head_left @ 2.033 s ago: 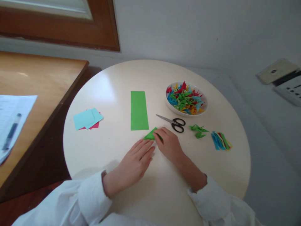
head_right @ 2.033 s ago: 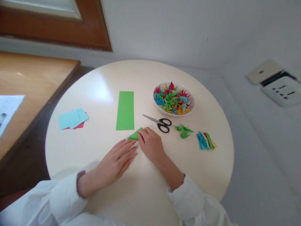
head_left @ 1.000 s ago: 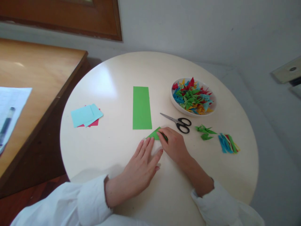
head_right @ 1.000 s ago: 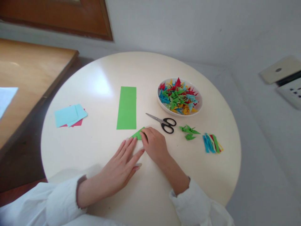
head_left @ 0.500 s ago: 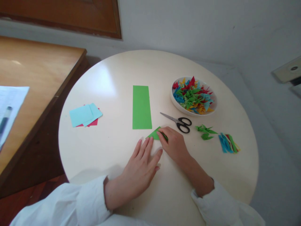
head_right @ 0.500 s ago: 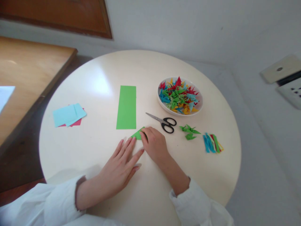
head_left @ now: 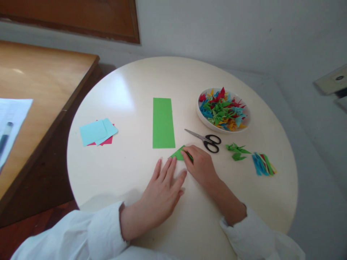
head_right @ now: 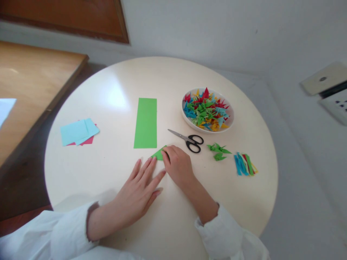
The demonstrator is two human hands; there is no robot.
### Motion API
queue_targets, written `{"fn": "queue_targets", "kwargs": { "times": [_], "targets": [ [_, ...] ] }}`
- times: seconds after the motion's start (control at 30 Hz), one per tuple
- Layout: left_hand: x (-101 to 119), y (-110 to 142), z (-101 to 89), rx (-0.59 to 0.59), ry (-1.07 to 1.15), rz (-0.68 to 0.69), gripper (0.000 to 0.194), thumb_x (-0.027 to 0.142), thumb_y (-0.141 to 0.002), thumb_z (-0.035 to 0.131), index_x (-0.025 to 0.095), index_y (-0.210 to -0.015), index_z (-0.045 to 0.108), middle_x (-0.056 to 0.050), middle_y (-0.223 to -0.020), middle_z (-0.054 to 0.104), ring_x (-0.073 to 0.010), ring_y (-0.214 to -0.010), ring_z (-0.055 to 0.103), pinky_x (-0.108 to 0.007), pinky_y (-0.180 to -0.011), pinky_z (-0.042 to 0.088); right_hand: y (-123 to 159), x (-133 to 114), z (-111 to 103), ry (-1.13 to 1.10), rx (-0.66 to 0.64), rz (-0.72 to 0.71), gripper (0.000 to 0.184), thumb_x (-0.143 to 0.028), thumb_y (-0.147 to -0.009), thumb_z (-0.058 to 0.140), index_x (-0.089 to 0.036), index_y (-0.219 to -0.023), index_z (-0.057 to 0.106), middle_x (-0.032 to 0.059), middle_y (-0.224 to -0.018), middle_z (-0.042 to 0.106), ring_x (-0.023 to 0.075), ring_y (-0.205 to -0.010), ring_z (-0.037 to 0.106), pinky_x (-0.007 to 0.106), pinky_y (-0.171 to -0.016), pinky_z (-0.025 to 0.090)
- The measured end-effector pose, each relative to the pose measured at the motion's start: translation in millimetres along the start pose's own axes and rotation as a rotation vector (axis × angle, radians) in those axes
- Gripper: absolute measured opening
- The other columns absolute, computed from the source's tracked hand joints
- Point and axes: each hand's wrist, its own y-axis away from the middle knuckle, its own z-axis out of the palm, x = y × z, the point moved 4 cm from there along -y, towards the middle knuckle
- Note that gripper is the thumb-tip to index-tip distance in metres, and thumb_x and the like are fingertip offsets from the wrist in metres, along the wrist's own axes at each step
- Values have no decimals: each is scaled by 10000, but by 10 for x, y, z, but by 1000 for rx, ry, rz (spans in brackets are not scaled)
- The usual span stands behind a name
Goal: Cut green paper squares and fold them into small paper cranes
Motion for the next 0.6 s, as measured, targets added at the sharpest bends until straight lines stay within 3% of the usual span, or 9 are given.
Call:
{"fn": "queue_targets", "kwargs": {
  "times": [0.6],
  "targets": [
    [-5, 8, -7, -22, 4, -32, 442, 375, -881, 384, 172, -1273, 408, -216, -1362, 402, -311, -1315, 294, -517, -1042, 232, 1, 19, 2, -45, -10, 29, 160, -200, -850, 442, -175, -782, 584, 60, -725, 655, 179, -684, 605, 280, -642, 460]
  ]
}}
